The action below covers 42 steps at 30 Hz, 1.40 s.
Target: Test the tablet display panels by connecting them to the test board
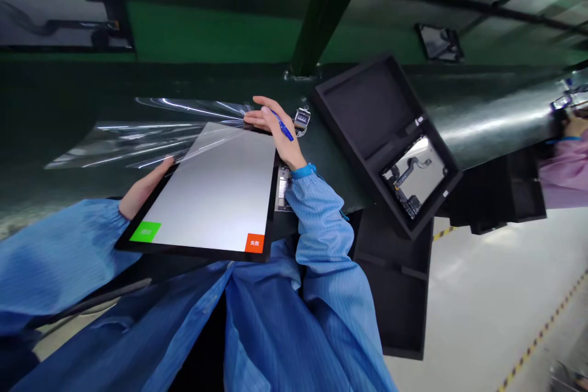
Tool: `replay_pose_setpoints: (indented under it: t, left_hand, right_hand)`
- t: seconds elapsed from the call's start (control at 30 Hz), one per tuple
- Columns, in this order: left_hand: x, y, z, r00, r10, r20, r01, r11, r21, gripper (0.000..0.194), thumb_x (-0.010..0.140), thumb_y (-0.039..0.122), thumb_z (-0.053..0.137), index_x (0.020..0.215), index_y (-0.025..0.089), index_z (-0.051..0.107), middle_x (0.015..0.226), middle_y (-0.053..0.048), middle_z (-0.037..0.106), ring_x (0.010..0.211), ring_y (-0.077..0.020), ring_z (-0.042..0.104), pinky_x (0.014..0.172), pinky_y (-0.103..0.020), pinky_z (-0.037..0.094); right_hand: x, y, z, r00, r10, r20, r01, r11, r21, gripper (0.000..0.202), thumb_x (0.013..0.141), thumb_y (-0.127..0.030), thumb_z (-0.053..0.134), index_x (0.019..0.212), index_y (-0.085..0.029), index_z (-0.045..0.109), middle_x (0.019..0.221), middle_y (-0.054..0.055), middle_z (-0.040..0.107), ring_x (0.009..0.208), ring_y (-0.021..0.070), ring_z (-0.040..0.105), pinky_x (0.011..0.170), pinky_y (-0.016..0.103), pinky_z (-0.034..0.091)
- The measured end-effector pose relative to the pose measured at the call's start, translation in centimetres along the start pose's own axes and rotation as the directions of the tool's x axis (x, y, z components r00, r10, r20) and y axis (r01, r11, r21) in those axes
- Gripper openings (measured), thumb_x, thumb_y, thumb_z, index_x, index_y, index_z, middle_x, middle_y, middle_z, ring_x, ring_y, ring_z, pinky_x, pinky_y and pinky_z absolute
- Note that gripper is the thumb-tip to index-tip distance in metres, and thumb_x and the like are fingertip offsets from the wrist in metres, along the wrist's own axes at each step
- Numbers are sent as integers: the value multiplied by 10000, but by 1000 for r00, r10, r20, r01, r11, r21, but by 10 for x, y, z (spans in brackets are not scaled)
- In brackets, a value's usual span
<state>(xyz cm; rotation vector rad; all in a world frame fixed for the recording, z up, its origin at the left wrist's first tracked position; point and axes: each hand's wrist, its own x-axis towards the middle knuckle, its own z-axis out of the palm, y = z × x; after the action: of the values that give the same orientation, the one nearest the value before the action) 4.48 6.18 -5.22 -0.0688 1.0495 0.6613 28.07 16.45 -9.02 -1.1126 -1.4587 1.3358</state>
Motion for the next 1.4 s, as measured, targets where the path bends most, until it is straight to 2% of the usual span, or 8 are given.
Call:
replay_pose_setpoints:
  t: [0.3, 0.5, 0.7, 0.8, 0.9, 1.03, 1.2, 1.4]
  left_hand:
    - [-13, -2, 8, 995, -75, 72, 78, 997, -29, 715, 1045, 564, 146, 1449, 94, 503, 940, -82, 798, 970, -234, 763, 906, -349, 604]
    - [3, -1, -4, 996, 63, 68, -62, 998, -20, 540, 1072, 392, 252, 1412, 81, 533, 845, -46, 799, 871, -215, 775, 939, -357, 585]
    - [13, -3, -14, 981, 125, 146, -129, 991, 21, 500, 1059, 349, 306, 1335, 54, 601, 908, -76, 803, 893, -229, 773, 951, -351, 576]
    - [13, -3, -15, 985, 100, 142, -107, 993, 40, 514, 1057, 375, 302, 1333, 67, 606, 988, -89, 799, 978, -235, 758, 962, -351, 570]
    - [10, -3, -12, 989, 104, 105, -107, 994, 23, 512, 1056, 380, 295, 1358, 90, 589, 1025, -81, 796, 1069, -251, 731, 1020, -395, 537]
    - [8, -5, -7, 984, 132, 118, -132, 991, -3, 505, 1050, 364, 302, 1387, 99, 569, 1088, -81, 785, 1170, -282, 683, 1095, -462, 476]
    - [7, -6, -5, 973, 218, 72, -221, 974, 37, 475, 1040, 321, 349, 1382, 81, 576, 1114, -86, 779, 1188, -273, 674, 1109, -422, 469]
    - [4, -7, 1, 975, 215, -48, -213, 976, 54, 455, 1032, 276, 350, 1323, 62, 625, 923, -63, 805, 1029, -239, 743, 991, -327, 559]
  right_hand:
    - [-4, -7, 1, 998, 70, -4, -69, 998, 10, 628, 938, -700, 423, 1302, -208, 565, 1169, 86, 743, 1177, 233, 700, 1111, 436, 511]
    - [-8, -19, -12, 983, -139, -118, 131, 988, -76, 623, 948, -700, 309, 1235, -230, 600, 966, 34, 768, 994, 229, 755, 1041, 429, 561]
    - [-35, -68, -14, 826, -475, -304, 319, 838, -443, 264, 1018, -364, 435, 1197, -224, 568, 1197, 74, 705, 1181, 213, 683, 1080, 403, 539]
    - [-56, -90, 1, 800, -592, -99, 397, 645, -653, 349, 948, -337, 617, 1256, -175, 590, 1335, 116, 646, 1321, 241, 587, 1167, 425, 457]
    - [-73, -87, 25, 880, -356, 314, 462, 493, -737, 578, 869, -533, 694, 1336, -211, 581, 1447, 100, 594, 1443, 335, 460, 1223, 571, 360]
    - [-92, -54, 54, 877, -201, 436, 479, 431, -765, 633, 864, -553, 698, 1384, -223, 552, 1590, 129, 435, 1521, 346, 337, 1241, 643, 277]
    - [-116, -39, 55, 878, -358, 318, 460, 451, -765, 204, 1016, -264, 516, 1088, -251, 707, 1407, 67, 644, 1345, 205, 590, 1112, 406, 537]
    - [-129, -53, 1, 809, -542, -228, 196, 614, -765, 194, 982, -292, 569, 1087, -282, 731, 1187, 55, 759, 1033, 233, 747, 921, 405, 618]
